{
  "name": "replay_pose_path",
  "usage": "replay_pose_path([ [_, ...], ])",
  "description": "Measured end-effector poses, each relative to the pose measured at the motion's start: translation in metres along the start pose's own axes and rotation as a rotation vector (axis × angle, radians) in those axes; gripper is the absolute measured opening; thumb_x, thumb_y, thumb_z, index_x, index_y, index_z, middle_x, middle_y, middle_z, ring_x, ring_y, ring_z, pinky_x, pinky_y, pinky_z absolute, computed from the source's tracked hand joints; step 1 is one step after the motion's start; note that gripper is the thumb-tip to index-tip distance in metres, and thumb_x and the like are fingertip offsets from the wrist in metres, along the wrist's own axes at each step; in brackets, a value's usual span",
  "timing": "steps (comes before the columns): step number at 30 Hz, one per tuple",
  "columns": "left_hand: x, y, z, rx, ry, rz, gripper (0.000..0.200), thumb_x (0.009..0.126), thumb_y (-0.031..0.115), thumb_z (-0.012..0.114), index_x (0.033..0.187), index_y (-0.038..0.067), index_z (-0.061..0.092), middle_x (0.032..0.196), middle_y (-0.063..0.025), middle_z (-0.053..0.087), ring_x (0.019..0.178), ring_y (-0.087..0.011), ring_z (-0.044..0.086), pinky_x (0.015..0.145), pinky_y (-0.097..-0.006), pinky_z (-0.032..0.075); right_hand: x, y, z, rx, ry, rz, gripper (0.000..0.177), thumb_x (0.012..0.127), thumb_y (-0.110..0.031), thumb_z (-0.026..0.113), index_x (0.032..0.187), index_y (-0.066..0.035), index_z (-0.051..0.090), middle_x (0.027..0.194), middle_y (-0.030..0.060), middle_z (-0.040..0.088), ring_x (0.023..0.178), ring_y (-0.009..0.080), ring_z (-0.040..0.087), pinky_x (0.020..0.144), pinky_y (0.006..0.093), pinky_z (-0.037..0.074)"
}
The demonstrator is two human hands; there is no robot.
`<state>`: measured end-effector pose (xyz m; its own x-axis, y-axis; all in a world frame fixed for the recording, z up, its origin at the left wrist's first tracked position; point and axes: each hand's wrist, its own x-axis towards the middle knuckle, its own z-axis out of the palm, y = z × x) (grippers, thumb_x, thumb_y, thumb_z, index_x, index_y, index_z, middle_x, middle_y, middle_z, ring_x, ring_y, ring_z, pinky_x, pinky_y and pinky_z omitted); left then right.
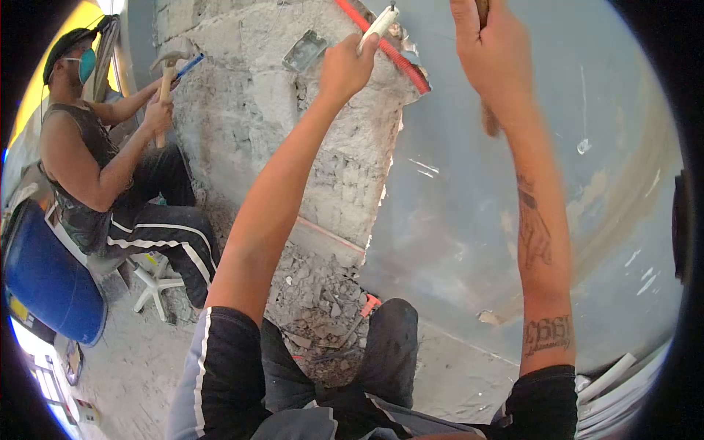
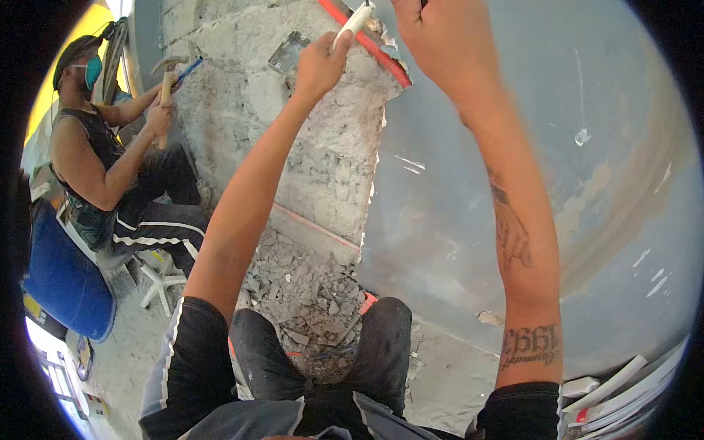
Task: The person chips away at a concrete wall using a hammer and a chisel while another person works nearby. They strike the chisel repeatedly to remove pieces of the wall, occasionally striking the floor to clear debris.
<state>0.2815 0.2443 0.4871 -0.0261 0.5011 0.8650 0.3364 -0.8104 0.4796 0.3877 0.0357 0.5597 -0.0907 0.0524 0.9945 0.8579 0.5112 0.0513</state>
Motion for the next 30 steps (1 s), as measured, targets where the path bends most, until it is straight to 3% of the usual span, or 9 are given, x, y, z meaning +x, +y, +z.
replay_pose_path([
  [3, -0.001, 0.0, 0.002, 0.04, 0.027, 0.019, 0.051, 0.093, 0.047, 0.051, 0.098, -0.002, 0.065, 0.081, -0.0279, 0.065, 0.08, -0.0447, 0.064, 0.071, -0.0499, 0.049, -0.012, 0.05, 0.03, -0.14, -0.189, 0.149, 0.052, 0.095, -0.05, 0.05, 0.092, 0.001, 0.059, 0.074, 0.0227, 0.061, 0.069, 0.0389, 0.06, 0.064, 0.0436, 0.047],
  [7, -0.002, -0.001, -0.001, -0.019, 0.032, 0.02, 0.051, 0.092, 0.047, 0.051, 0.097, -0.002, 0.066, 0.081, -0.0268, 0.066, 0.08, -0.0436, 0.065, 0.073, -0.0494, 0.05, 0.008, 0.07, 0.033, -0.323, -0.486, 0.002, 0.051, 0.094, -0.049, 0.051, 0.095, 0.002, 0.058, 0.071, 0.0215, 0.059, 0.065, 0.0386, 0.057, 0.063, 0.0449, 0.046],
  [9, -0.002, 0.003, -0.009, 0.031, 0.047, 0.029, 0.052, 0.092, 0.048, 0.051, 0.097, -0.002, 0.066, 0.079, -0.0267, 0.066, 0.079, -0.0432, 0.065, 0.072, -0.0491, 0.05, 0.016, 0.053, 0.02, -0.26, -0.326, 0.068, 0.05, 0.095, -0.049, 0.051, 0.091, 0.001, 0.057, 0.062, 0.0138, 0.056, 0.054, 0.0284, 0.056, 0.055, 0.039, 0.045],
  [12, -0.004, 0.008, -0.018, 0.047, 0.048, 0.034, 0.052, 0.092, 0.049, 0.052, 0.098, 0.0, 0.067, 0.076, -0.0259, 0.065, 0.075, -0.0423, 0.065, 0.069, -0.0484, 0.05, 0.013, 0.007, -0.007, -0.043, -0.125, 0.081, 0.038, 0.099, -0.033, 0.05, 0.086, 0.003, 0.055, 0.065, 0.0206, 0.054, 0.058, 0.0307, 0.054, 0.057, 0.0398, 0.042],
  [16, -0.004, 0.014, -0.027, -0.014, 0.051, 0.093, 0.053, 0.092, 0.051, 0.054, 0.105, 0.001, 0.067, 0.068, -0.018, 0.064, 0.064, -0.0291, 0.064, 0.063, -0.0375, 0.049, 0.012, -0.004, -0.024, -0.02, -0.128, 0.102, 0.04, 0.099, -0.035, 0.05, 0.085, 0.003, 0.054, 0.063, 0.0175, 0.051, 0.056, 0.0258, 0.052, 0.056, 0.0393, 0.042],
  [18, -0.006, 0.021, -0.026, -0.033, 0.011, 0.089, 0.05, 0.092, 0.05, 0.054, 0.099, 0.003, 0.066, 0.068, -0.0198, 0.064, 0.066, -0.0347, 0.064, 0.063, -0.0429, 0.049, 0.003, 0.004, -0.024, 0.063, -0.23, 0.34, 0.049, 0.096, -0.05, 0.05, 0.087, -0.002, 0.055, 0.056, 0.0041, 0.05, 0.046, 0.0147, 0.05, 0.046, 0.0301, 0.04],
  [22, -0.014, 0.027, -0.019, 0.256, -0.005, 0.263, 0.041, 0.09, 0.047, 0.057, 0.091, 0.006, 0.061, 0.062, -0.0178, 0.063, 0.062, -0.0371, 0.064, 0.056, -0.0478, 0.049, -0.036, 0.024, -0.024, 0.048, -0.164, 0.261, 0.049, 0.098, -0.047, 0.046, 0.088, 0.0, 0.055, 0.062, 0.0102, 0.055, 0.053, 0.0231, 0.053, 0.054, 0.035, 0.045],
  [27, -0.019, 0.017, -0.006, 0.455, 0.061, 0.41, 0.034, 0.09, 0.043, 0.06, 0.087, 0.009, 0.055, 0.058, -0.0126, 0.061, 0.052, -0.0332, 0.062, 0.046, -0.0455, 0.047, -0.102, 0.038, -0.016, 0.584, 0.023, 0.589, 0.048, 0.099, -0.051, 0.041, 0.089, -0.005, 0.046, 0.058, 0.0016, 0.044, 0.044, 0.0104, 0.043, 0.042, 0.0263, 0.037],
  [30, -0.024, 0.014, 0.0, 0.454, 0.114, 0.444, 0.033, 0.089, 0.042, 0.061, 0.087, 0.01, 0.055, 0.058, -0.0111, 0.062, 0.049, -0.0326, 0.061, 0.044, -0.0443, 0.046, -0.122, 0.033, -0.003, 0.782, 0.198, 0.735, 0.047, 0.1, -0.051, 0.039, 0.091, -0.005, 0.045, 0.059, 0.0029, 0.044, 0.044, 0.012, 0.043, 0.043, 0.0276, 0.039],
])
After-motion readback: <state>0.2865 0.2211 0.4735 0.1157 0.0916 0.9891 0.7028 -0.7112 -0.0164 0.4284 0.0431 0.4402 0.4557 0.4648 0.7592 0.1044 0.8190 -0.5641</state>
